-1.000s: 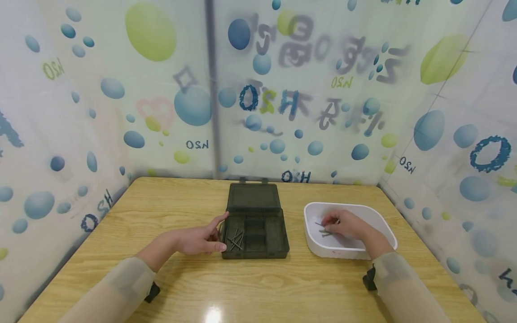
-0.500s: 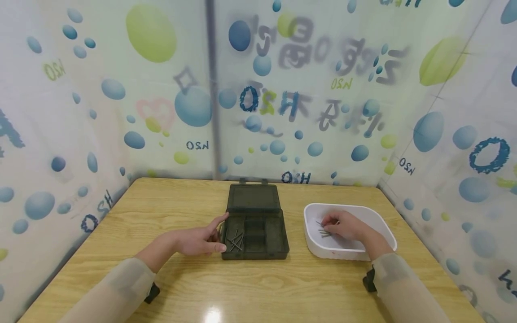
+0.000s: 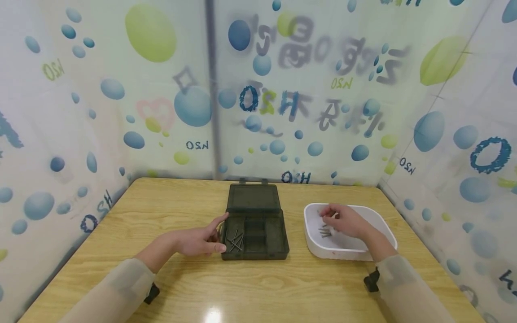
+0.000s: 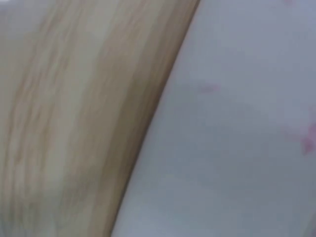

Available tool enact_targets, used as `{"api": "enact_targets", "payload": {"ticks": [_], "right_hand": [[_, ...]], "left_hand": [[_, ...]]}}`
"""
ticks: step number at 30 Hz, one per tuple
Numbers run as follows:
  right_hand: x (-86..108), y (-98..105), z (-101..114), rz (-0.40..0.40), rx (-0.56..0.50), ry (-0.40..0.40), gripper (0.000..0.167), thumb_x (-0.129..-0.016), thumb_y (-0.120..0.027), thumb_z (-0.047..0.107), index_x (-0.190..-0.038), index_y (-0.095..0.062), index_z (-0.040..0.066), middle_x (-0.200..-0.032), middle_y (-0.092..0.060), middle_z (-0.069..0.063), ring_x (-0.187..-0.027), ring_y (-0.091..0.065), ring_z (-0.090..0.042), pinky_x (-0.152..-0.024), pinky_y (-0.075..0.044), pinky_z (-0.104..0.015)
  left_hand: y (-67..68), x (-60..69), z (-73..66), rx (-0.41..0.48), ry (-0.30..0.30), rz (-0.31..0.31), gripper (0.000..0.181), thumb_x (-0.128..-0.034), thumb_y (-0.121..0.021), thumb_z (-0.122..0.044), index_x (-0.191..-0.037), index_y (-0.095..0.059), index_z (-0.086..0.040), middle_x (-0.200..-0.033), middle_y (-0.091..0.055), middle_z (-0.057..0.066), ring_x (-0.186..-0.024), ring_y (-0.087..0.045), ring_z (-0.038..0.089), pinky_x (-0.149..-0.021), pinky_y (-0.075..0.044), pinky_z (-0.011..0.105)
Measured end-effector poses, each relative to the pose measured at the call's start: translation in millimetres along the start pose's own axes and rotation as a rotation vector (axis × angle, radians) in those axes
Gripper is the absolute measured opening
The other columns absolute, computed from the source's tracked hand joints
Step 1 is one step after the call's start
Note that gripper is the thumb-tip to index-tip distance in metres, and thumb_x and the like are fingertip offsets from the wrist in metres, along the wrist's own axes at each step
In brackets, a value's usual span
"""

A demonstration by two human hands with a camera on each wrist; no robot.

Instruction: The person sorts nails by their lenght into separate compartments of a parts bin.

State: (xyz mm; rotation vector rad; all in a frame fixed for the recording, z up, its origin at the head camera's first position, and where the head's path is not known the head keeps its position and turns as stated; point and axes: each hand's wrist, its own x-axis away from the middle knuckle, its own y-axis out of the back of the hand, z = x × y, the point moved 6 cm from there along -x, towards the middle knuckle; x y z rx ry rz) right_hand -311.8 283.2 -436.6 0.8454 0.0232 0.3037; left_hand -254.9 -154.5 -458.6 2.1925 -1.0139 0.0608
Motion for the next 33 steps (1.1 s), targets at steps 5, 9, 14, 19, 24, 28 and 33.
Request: {"api": "enact_targets", "payload": {"ticks": [5,9,14,19,24,28,33], "right_hand": [[5.1,-1.3,22.0,-0.033,-0.088,0.043,0.023,-0.110,-0.068,0.023,-0.127,-0.069,0.007,-0.118,-0.069,-0.013,-0.093,-0.066,-0.029,-0.074,-0.057,-0.033],[8.8,-6.8,41.1,-0.050,-0.175,0.079,0.026,-0.111,-0.069,0.025,-0.128,-0.069,0.005,-0.118,-0.069,-0.015,-0.083,-0.064,-0.027,-0.071,-0.056,-0.035],[10.7,-16.9,62.6,-0.042,-0.291,0.093,0.029,-0.110,-0.069,0.026,-0.129,-0.068,0.003,-0.112,-0.067,-0.017,-0.071,-0.055,-0.018,-0.065,-0.052,-0.034],[8.8,-30.0,84.4,-0.018,-0.364,0.124,0.029,-0.110,-0.070,0.026,-0.128,-0.068,0.003,-0.107,-0.067,-0.011,-0.066,-0.055,-0.017,-0.058,-0.047,-0.029],[4.1,-47.0,102.6,0.026,-0.446,0.127,0.028,-0.110,-0.069,0.024,-0.128,-0.068,0.003,-0.101,-0.066,-0.005,-0.065,-0.055,-0.017,-0.054,-0.043,-0.027],[-0.5,-61.1,114.4,0.055,-0.480,0.129,0.027,-0.111,-0.069,0.025,-0.127,-0.068,0.004,-0.100,-0.066,-0.004,-0.064,-0.055,-0.018,-0.053,-0.041,-0.027],[-5.5,-79.0,127.3,0.091,-0.504,0.139,0.024,-0.111,-0.068,0.025,-0.127,-0.069,0.008,-0.106,-0.067,-0.009,-0.064,-0.057,-0.020,-0.052,-0.040,-0.028]], "left_hand": [[0.3,-0.3,-0.2,-0.005,0.003,-0.001,0.104,-0.1128,-0.064,-0.042,-0.176,0.016,-0.019,-0.105,-0.067,0.007,-0.087,-0.062,0.022,-0.085,-0.050,0.039],[-0.2,-0.1,0.0,-0.008,0.007,-0.003,0.105,-0.1127,-0.064,-0.042,-0.176,0.015,-0.019,-0.107,-0.067,0.006,-0.088,-0.063,0.022,-0.085,-0.050,0.039],[-0.8,0.3,-0.5,-0.011,0.004,-0.001,0.105,-0.1127,-0.064,-0.042,-0.176,0.016,-0.017,-0.107,-0.067,0.006,-0.089,-0.063,0.022,-0.086,-0.050,0.039],[-1.0,0.7,-1.6,-0.008,0.006,-0.001,0.105,-0.1127,-0.064,-0.042,-0.176,0.016,-0.016,-0.106,-0.067,0.006,-0.089,-0.063,0.022,-0.086,-0.050,0.039],[-1.1,1.0,-2.5,-0.006,0.007,-0.002,0.105,-0.1125,-0.064,-0.042,-0.176,0.015,-0.017,-0.106,-0.067,0.006,-0.088,-0.063,0.022,-0.086,-0.050,0.039],[-0.9,1.1,-2.4,-0.005,0.006,-0.003,0.105,-0.1125,-0.064,-0.043,-0.176,0.016,-0.018,-0.106,-0.067,0.007,-0.089,-0.064,0.022,-0.086,-0.050,0.040],[-0.6,0.5,-1.4,0.000,0.005,-0.004,0.105,-0.1127,-0.064,-0.041,-0.176,0.016,-0.018,-0.108,-0.067,0.007,-0.089,-0.064,0.023,-0.086,-0.051,0.040]]}}
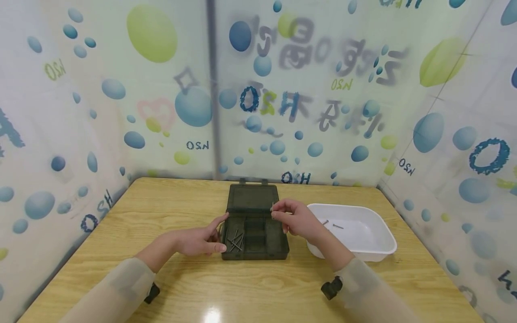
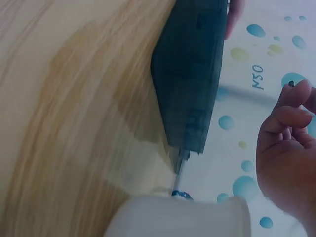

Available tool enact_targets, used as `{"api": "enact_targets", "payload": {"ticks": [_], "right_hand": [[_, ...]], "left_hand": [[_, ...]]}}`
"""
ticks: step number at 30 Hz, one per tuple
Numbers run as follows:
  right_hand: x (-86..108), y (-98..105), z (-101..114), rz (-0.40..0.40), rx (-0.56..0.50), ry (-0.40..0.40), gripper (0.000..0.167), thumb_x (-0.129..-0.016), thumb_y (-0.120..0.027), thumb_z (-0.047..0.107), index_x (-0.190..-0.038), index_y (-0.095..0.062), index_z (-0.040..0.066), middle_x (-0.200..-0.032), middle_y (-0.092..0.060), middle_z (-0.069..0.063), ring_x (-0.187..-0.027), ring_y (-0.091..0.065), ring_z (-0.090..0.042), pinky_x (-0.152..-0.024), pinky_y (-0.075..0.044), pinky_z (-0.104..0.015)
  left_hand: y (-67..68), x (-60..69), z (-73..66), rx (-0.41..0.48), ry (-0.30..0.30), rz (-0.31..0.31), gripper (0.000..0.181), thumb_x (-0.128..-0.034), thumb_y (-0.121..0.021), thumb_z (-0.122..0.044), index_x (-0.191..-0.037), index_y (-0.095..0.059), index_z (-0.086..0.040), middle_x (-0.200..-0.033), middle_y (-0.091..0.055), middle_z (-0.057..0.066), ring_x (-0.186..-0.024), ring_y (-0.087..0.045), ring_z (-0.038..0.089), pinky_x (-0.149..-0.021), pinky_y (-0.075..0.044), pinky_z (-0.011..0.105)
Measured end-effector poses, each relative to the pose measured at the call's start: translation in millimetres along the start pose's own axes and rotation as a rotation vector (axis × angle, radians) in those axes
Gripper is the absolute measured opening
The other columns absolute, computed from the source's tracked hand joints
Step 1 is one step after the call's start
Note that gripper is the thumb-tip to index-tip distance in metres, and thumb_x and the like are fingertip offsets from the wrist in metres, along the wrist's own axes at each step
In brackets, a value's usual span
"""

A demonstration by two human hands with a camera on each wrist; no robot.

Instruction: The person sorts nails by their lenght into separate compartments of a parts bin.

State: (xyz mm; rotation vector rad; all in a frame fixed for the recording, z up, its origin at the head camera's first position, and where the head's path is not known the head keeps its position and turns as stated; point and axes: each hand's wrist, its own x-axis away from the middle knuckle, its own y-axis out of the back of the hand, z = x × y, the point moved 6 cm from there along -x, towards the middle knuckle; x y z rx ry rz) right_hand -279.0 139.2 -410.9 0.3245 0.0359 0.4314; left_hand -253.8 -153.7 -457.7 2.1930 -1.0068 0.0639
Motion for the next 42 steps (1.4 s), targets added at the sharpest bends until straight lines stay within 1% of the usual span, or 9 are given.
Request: {"api": "enact_targets", "payload": {"ticks": [6,10,12,17,22,28,30,37,42], "right_hand": [[-9.9,-23.7,-0.3,0.034,-0.033,0.010,0.023,-0.111,-0.068,0.022,-0.126,-0.069,0.005,-0.102,-0.069,-0.008,-0.061,-0.057,-0.015,-0.053,-0.042,-0.027],[-16.3,-38.1,-3.0,0.038,-0.015,0.019,0.030,-0.110,-0.071,0.024,-0.128,-0.068,0.000,-0.098,-0.071,-0.013,-0.059,-0.058,-0.015,-0.050,-0.041,-0.027],[-18.5,-45.0,-4.0,0.042,-0.001,0.017,0.033,-0.109,-0.072,0.024,-0.129,-0.068,-0.001,-0.097,-0.071,-0.018,-0.059,-0.059,-0.016,-0.050,-0.041,-0.028],[-21.5,-60.5,-5.6,0.065,0.006,-0.007,0.031,-0.108,-0.072,0.025,-0.129,-0.069,0.001,-0.104,-0.072,-0.024,-0.061,-0.060,-0.016,-0.052,-0.042,-0.030],[-23.2,-72.1,-3.6,0.080,0.042,-0.004,0.029,-0.108,-0.072,0.025,-0.128,-0.071,0.003,-0.111,-0.073,-0.023,-0.061,-0.061,-0.015,-0.053,-0.044,-0.029],[-25.4,-81.5,1.2,0.082,0.084,0.015,0.028,-0.109,-0.072,0.024,-0.127,-0.071,0.003,-0.111,-0.075,-0.019,-0.062,-0.062,-0.015,-0.064,-0.054,-0.034],[-26.2,-83.5,1.5,0.080,0.095,0.012,0.027,-0.109,-0.071,0.024,-0.127,-0.071,0.003,-0.110,-0.075,-0.017,-0.062,-0.062,-0.016,-0.066,-0.055,-0.033],[-26.3,-84.4,-0.8,0.074,0.114,-0.024,0.026,-0.109,-0.071,0.026,-0.129,-0.073,0.009,-0.109,-0.076,-0.013,-0.063,-0.063,-0.018,-0.052,-0.045,-0.029],[-23.9,-79.2,-2.0,0.081,0.109,0.008,0.030,-0.109,-0.072,0.029,-0.129,-0.074,0.007,-0.107,-0.077,-0.016,-0.063,-0.065,-0.016,-0.052,-0.047,-0.028]], "left_hand": [[0.6,-0.7,-0.1,0.001,-0.001,0.000,0.105,-0.1125,-0.065,-0.042,-0.176,0.016,-0.017,-0.109,-0.068,0.006,-0.090,-0.065,0.023,-0.086,-0.052,0.039],[0.8,-0.4,-1.0,-0.003,-0.001,-0.002,0.104,-0.1127,-0.064,-0.041,-0.176,0.015,-0.016,-0.109,-0.068,0.006,-0.090,-0.066,0.022,-0.087,-0.052,0.040],[0.7,-0.1,-1.6,-0.005,-0.002,-0.001,0.104,-0.1129,-0.064,-0.041,-0.176,0.015,-0.016,-0.108,-0.068,0.006,-0.090,-0.066,0.022,-0.088,-0.052,0.040],[0.6,0.1,-1.6,-0.004,-0.006,0.001,0.105,-0.1127,-0.064,-0.042,-0.176,0.015,-0.016,-0.108,-0.068,0.006,-0.091,-0.066,0.022,-0.088,-0.052,0.040],[0.8,-0.6,-0.5,-0.007,-0.009,0.002,0.105,-0.1126,-0.064,-0.043,-0.176,0.016,-0.015,-0.106,-0.068,0.006,-0.090,-0.065,0.022,-0.087,-0.052,0.039],[0.9,-0.9,0.4,-0.004,-0.005,0.004,0.105,-0.1125,-0.064,-0.044,-0.176,0.016,-0.016,-0.107,-0.068,0.005,-0.090,-0.065,0.022,-0.087,-0.052,0.039],[0.8,-0.6,0.2,-0.005,-0.002,0.003,0.105,-0.1127,-0.064,-0.043,-0.176,0.015,-0.016,-0.107,-0.068,0.005,-0.090,-0.065,0.022,-0.087,-0.052,0.039],[0.4,-0.6,0.1,-0.005,0.004,0.005,0.103,-0.1132,-0.063,-0.043,-0.176,0.015,-0.017,-0.108,-0.068,0.005,-0.090,-0.065,0.022,-0.087,-0.052,0.040],[0.4,-1.0,0.3,-0.007,0.002,0.003,0.103,-0.1134,-0.063,-0.042,-0.176,0.015,-0.016,-0.107,-0.068,0.005,-0.090,-0.065,0.022,-0.087,-0.052,0.040]]}}
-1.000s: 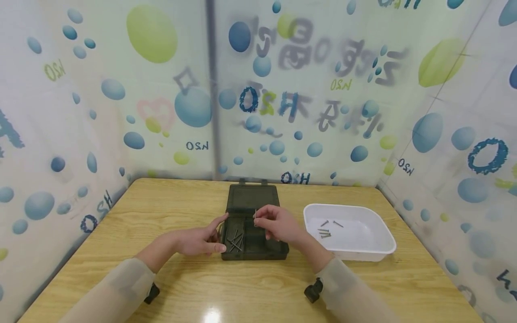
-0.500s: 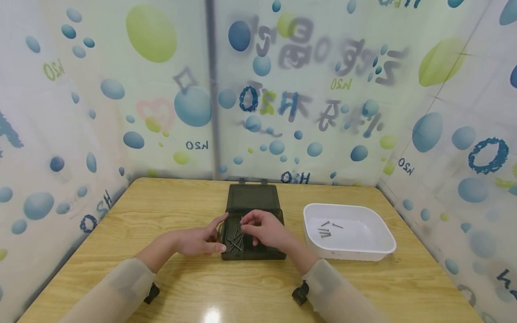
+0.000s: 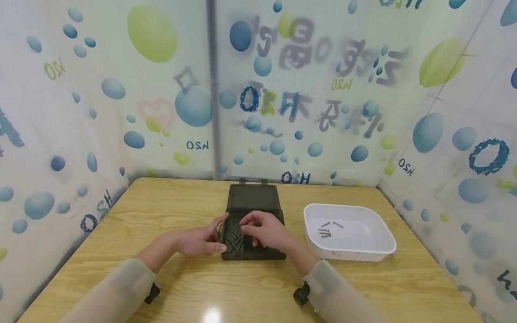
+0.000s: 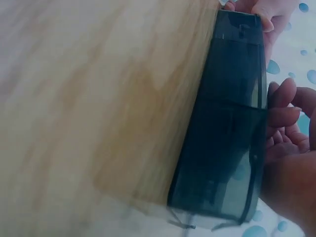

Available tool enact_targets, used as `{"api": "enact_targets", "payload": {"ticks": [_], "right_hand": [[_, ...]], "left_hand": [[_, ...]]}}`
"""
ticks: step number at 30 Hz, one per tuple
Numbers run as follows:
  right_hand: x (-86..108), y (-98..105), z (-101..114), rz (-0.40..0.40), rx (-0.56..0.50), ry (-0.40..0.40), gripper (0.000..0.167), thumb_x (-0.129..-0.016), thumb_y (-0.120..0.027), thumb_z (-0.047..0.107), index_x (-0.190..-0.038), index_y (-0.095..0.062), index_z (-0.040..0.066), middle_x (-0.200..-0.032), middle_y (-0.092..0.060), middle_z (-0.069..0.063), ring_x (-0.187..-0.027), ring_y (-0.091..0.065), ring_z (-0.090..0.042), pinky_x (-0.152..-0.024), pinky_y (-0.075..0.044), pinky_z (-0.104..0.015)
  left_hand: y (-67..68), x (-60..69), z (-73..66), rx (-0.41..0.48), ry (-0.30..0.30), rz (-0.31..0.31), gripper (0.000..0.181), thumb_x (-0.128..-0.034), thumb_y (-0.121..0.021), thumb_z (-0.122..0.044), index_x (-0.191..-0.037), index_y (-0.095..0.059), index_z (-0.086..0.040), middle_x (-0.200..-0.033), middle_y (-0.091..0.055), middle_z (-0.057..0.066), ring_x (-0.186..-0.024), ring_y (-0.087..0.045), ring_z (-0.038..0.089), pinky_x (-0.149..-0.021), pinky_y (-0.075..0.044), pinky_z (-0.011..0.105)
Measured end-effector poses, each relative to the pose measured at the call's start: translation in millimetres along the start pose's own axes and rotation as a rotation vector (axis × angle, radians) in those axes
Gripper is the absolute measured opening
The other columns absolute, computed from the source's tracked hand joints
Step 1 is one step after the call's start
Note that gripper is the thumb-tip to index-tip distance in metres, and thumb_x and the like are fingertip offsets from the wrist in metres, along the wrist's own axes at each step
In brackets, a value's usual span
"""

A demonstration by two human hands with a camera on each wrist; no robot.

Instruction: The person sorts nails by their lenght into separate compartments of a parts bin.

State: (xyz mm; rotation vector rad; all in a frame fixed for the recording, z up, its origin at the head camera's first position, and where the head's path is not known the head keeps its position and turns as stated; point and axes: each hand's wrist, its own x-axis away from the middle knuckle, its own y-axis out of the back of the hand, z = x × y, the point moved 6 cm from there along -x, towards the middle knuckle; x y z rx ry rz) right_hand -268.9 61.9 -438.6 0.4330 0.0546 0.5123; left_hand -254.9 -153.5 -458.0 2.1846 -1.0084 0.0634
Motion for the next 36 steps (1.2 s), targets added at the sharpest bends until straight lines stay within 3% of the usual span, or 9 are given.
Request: {"api": "enact_targets", "payload": {"ticks": [5,9,16,22,27,32,36], "right_hand": [[8.2,15.9,-1.1,0.005,-0.014,0.050,0.031,-0.109,-0.071,0.026,-0.129,-0.072,0.002,-0.108,-0.074,-0.023,-0.064,-0.064,-0.015,-0.055,-0.049,-0.030],[21.6,37.7,-1.4,0.030,-0.018,0.038,0.029,-0.110,-0.070,0.025,-0.128,-0.071,0.003,-0.111,-0.071,-0.025,-0.069,-0.064,-0.018,-0.062,-0.052,-0.034],[48.6,93.5,-9.7,0.003,0.060,0.012,0.022,-0.108,-0.074,0.031,-0.120,-0.075,0.013,-0.104,-0.070,-0.017,-0.078,-0.065,-0.039,-0.062,-0.051,-0.033],[68.4,141.8,-32.7,0.003,0.109,-0.045,0.026,-0.107,-0.075,0.035,-0.122,-0.075,0.013,-0.103,-0.070,-0.015,-0.081,-0.064,-0.026,-0.065,-0.053,-0.033],[75.8,174.2,-62.4,0.039,0.176,-0.111,0.026,-0.106,-0.076,0.033,-0.123,-0.074,0.013,-0.110,-0.071,-0.014,-0.094,-0.064,-0.026,-0.079,-0.056,-0.038],[81.3,194.8,-88.9,0.063,0.232,-0.206,0.024,-0.105,-0.076,0.026,-0.123,-0.074,0.011,-0.112,-0.072,-0.008,-0.103,-0.062,-0.025,-0.086,-0.054,-0.037],[84.5,200.0,-101.8,0.093,0.228,-0.265,0.021,-0.103,-0.076,0.020,-0.121,-0.074,0.009,-0.108,-0.070,-0.006,-0.097,-0.061,-0.023,-0.082,-0.052,-0.035]], "left_hand": [[-0.1,-0.2,-0.7,-0.001,-0.006,-0.003,0.103,-0.1134,-0.063,-0.041,-0.176,0.015,-0.016,-0.107,-0.068,0.005,-0.090,-0.066,0.022,-0.087,-0.053,0.039],[-0.3,0.2,-1.2,0.001,-0.006,-0.004,0.104,-0.1133,-0.063,-0.041,-0.176,0.015,-0.016,-0.108,-0.068,0.005,-0.090,-0.065,0.022,-0.086,-0.052,0.039],[0.4,1.4,-2.3,-0.002,-0.009,0.000,0.106,-0.1126,-0.063,-0.044,-0.176,0.016,-0.016,-0.107,-0.068,0.006,-0.089,-0.065,0.023,-0.086,-0.051,0.040],[1.0,1.5,-3.3,0.001,-0.014,-0.001,0.106,-0.1125,-0.064,-0.044,-0.176,0.016,-0.014,-0.106,-0.068,0.006,-0.089,-0.064,0.023,-0.087,-0.051,0.040],[1.4,1.4,-2.4,0.002,-0.008,-0.005,0.105,-0.1126,-0.064,-0.043,-0.176,0.015,-0.015,-0.105,-0.068,0.006,-0.088,-0.064,0.022,-0.085,-0.051,0.040],[0.5,1.5,-1.9,0.003,-0.004,-0.002,0.106,-0.1121,-0.064,-0.044,-0.176,0.015,-0.016,-0.108,-0.068,0.006,-0.089,-0.065,0.023,-0.086,-0.051,0.040],[0.2,1.9,-1.5,0.002,-0.006,-0.002,0.106,-0.1120,-0.064,-0.045,-0.176,0.015,-0.016,-0.107,-0.068,0.006,-0.088,-0.064,0.023,-0.086,-0.051,0.040]]}}
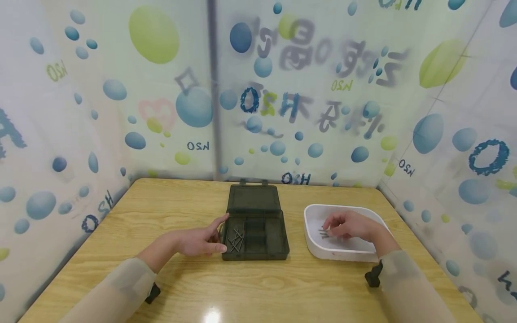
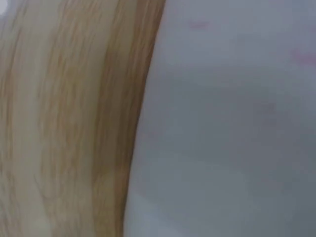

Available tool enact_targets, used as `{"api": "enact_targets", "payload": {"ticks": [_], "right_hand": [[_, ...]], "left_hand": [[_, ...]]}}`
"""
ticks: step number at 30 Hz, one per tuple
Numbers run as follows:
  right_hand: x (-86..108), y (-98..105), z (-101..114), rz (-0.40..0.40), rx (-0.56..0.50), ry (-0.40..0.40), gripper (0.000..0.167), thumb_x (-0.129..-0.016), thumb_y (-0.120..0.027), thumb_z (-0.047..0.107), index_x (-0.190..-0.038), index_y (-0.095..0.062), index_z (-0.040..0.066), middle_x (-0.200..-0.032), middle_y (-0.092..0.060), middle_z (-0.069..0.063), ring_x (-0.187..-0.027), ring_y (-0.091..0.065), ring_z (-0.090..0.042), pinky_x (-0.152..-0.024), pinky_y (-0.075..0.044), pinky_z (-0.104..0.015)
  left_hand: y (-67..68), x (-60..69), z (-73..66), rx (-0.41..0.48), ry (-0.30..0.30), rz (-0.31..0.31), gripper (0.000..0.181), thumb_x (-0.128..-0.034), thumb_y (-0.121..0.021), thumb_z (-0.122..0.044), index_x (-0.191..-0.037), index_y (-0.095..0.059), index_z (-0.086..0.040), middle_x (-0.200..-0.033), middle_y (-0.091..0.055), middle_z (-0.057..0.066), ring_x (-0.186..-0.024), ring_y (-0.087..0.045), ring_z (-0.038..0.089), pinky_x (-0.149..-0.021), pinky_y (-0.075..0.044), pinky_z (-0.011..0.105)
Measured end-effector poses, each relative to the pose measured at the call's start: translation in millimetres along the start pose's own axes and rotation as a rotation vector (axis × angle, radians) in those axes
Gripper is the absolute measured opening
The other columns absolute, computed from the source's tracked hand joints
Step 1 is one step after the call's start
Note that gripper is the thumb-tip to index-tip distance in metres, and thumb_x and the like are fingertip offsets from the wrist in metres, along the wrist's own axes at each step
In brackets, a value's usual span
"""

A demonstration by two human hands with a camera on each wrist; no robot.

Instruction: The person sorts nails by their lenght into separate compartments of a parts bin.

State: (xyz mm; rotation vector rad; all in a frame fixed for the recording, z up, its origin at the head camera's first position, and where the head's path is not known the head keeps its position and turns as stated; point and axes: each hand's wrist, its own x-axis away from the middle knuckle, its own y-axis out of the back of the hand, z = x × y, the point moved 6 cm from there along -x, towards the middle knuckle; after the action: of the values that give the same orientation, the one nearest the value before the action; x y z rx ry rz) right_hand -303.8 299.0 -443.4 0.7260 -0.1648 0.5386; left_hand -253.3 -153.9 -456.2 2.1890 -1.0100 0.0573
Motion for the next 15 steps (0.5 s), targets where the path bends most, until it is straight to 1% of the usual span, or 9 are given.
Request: {"api": "enact_targets", "payload": {"ticks": [3,5,9,15], "right_hand": [[0.8,-1.4,-5.0,0.025,0.009,-0.020,0.020,-0.102,-0.077,0.018,-0.119,-0.074,0.008,-0.104,-0.068,-0.005,-0.090,-0.059,-0.022,-0.079,-0.049,-0.033],[1.0,-2.5,-7.0,0.028,0.010,-0.029,0.019,-0.101,-0.078,0.017,-0.118,-0.074,0.007,-0.103,-0.067,-0.005,-0.088,-0.059,-0.021,-0.079,-0.048,-0.032],[1.6,-4.9,-7.6,0.023,0.018,-0.034,0.020,-0.101,-0.076,0.015,-0.119,-0.073,0.006,-0.105,-0.067,-0.005,-0.088,-0.059,-0.020,-0.080,-0.048,-0.031],[0.6,-7.8,-11.5,-0.009,0.011,-0.090,0.022,-0.101,-0.078,0.015,-0.123,-0.075,0.010,-0.107,-0.068,-0.004,-0.092,-0.058,-0.022,-0.083,-0.047,-0.033]], "left_hand": [[-0.4,0.3,0.5,-0.005,0.001,0.000,0.106,-0.1122,-0.064,-0.045,-0.176,0.015,-0.016,-0.104,-0.068,0.006,-0.087,-0.063,0.022,-0.086,-0.050,0.040],[-0.5,0.4,0.9,-0.005,0.002,-0.002,0.105,-0.1123,-0.064,-0.044,-0.176,0.015,-0.017,-0.104,-0.067,0.006,-0.087,-0.063,0.022,-0.085,-0.049,0.039],[-0.6,0.2,1.4,-0.002,0.001,-0.003,0.104,-0.1128,-0.063,-0.043,-0.176,0.015,-0.017,-0.104,-0.067,0.007,-0.087,-0.062,0.022,-0.085,-0.049,0.039],[-0.2,-0.5,1.9,-0.003,-0.003,-0.002,0.104,-0.1128,-0.063,-0.043,-0.176,0.015,-0.017,-0.104,-0.067,0.007,-0.087,-0.063,0.022,-0.085,-0.049,0.039]]}}
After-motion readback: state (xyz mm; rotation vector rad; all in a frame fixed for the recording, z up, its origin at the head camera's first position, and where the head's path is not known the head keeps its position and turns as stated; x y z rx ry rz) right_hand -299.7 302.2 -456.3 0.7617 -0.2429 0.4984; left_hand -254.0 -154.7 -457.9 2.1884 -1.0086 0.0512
